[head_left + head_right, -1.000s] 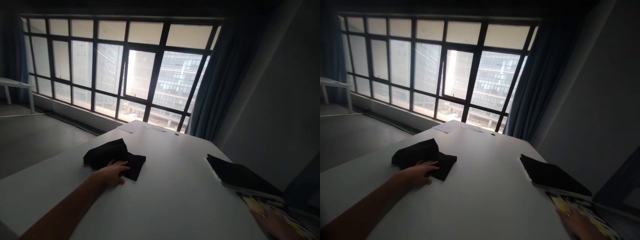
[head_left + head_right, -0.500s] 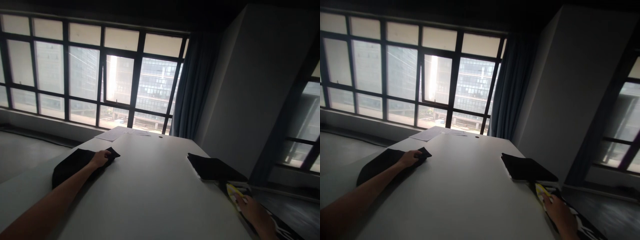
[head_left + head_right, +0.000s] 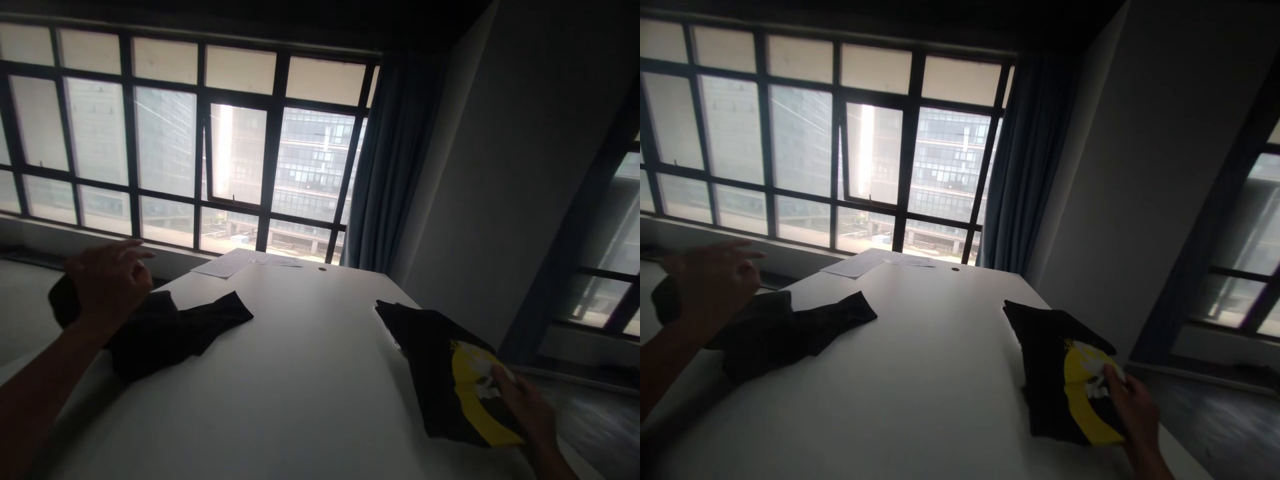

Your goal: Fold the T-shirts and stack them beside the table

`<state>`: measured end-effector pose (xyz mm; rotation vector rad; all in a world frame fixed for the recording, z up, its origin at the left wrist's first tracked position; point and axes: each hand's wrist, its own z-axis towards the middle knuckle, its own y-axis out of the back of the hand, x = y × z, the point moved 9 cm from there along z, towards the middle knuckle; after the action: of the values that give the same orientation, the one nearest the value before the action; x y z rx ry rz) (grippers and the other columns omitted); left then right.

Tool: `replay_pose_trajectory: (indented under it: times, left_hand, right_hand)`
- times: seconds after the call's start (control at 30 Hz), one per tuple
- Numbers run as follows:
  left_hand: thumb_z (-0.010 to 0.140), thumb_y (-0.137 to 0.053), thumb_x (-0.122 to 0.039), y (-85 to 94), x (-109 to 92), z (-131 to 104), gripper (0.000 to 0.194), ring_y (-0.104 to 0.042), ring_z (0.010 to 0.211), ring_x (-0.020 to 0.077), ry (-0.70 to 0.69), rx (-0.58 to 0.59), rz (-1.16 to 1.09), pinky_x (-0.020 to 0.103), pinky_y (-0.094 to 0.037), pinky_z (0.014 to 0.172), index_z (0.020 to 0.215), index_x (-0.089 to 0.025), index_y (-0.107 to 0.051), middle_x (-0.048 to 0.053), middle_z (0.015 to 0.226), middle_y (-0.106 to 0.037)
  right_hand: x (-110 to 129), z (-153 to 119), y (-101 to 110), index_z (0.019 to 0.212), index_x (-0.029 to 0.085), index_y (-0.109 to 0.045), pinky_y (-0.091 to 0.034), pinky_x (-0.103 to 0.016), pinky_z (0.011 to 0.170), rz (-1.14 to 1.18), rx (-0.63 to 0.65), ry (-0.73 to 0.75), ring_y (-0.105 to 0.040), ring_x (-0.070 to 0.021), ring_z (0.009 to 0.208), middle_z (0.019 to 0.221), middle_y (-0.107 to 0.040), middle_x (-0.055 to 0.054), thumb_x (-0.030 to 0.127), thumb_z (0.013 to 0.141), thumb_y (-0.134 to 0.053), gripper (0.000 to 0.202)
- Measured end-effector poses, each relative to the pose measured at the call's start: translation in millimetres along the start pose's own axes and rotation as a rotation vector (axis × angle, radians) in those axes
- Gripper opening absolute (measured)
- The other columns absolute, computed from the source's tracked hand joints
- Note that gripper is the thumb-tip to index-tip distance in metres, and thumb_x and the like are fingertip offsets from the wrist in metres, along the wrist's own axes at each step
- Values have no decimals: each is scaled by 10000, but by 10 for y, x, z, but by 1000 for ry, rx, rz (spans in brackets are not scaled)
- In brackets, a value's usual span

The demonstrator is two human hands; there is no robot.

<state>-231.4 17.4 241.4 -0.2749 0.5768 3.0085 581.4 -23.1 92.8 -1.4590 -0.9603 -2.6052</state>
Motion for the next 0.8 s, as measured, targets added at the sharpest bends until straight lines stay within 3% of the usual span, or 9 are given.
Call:
replay_pose_trajectory:
  times: [0.07, 0.17, 0.27, 0.4, 0.47, 0.53, 0.67, 0.73, 0.8]
  left_hand:
    - [861, -469, -364, -393, 28, -216, 368, -601, 1161, 340, -9, 298, 68, 519, -365, 1042, 1076, -188, -710, 118, 1213, -702]
    - [788, -563, -494, -1066, 261, -767, 452, -627, 1111, 382, 95, 816, 171, 522, -444, 949, 1091, -200, -723, 151, 1178, -720]
    - [684, -675, -531, -1441, 332, -1287, 578, -556, 1216, 438, 152, 1119, 180, 545, -449, 938, 1178, -234, -714, 176, 1311, -651]
    - [879, -470, -448, -1567, -14, -1515, 515, -520, 1246, 420, 14, 1052, 215, 522, -451, 926, 1232, -144, -691, 242, 1288, -635]
    - [919, -420, -439, -1575, -230, -1552, 534, -522, 1242, 402, -24, 995, 174, 504, -456, 924, 1265, -116, -666, 246, 1300, -627]
    - [924, -432, -468, -1544, -423, -1553, 570, -490, 1292, 387, -38, 940, 58, 519, -422, 988, 1347, -126, -601, 221, 1419, -553]
    - [823, -603, -557, -1318, -793, -1590, 713, -441, 1359, 365, -121, 894, -356, 530, -313, 1123, 1431, -197, -512, 147, 1508, -482]
    - [741, -700, -556, -1170, -949, -1655, 798, -536, 1269, 342, -113, 930, -638, 485, -390, 1083, 1442, -241, -488, 117, 1431, -573]
    - [725, -725, -501, -1057, -1046, -1689, 694, -633, 1118, 295, -27, 951, -933, 414, -489, 980, 1356, -256, -570, 78, 1274, -686]
  right_hand:
    - [-148, -21, -191, 803, 224, -629, -550, -481, 742, -56, 84, -24, -684, -397, 918, 913, -720, -196, 601, 661, -463, 436]
    - [-163, -73, -437, 726, 253, -594, -517, -498, 815, -50, 221, 54, -671, -416, 941, 880, -722, -170, 527, 602, -473, 325]
    - [-80, -108, -496, 711, 256, -591, -509, -496, 837, -41, 255, 69, -671, -424, 938, 851, -724, -163, 610, 613, -483, 383]
    - [385, -338, -573, 757, 252, -625, -515, -466, 847, -1, 262, 136, -669, -407, 974, 884, -737, -145, 678, 618, -476, 472]
    - [823, -637, -688, 794, 241, -638, -523, -445, 840, 59, 289, 198, -672, -387, 970, 892, -742, -131, 681, 614, -501, 495]
    - [1423, -1094, -885, 821, 227, -643, -535, -411, 821, 142, 413, 327, -678, -349, 931, 867, -740, -108, 689, 619, -540, 515]
    - [2667, -2103, -1183, 918, 216, -636, -545, -354, 763, 321, 669, 579, -663, -264, 852, 905, -722, -59, 696, 754, -544, 516]
    - [3100, -2392, -1271, 933, 210, -618, -548, -345, 715, 414, 681, 607, -649, -252, 832, 899, -706, -56, 696, 792, -532, 513]
    - [3365, -2596, -1438, 953, 203, -602, -552, -359, 753, 477, 738, 617, -644, -255, 875, 943, -700, -73, 687, 817, -524, 509]
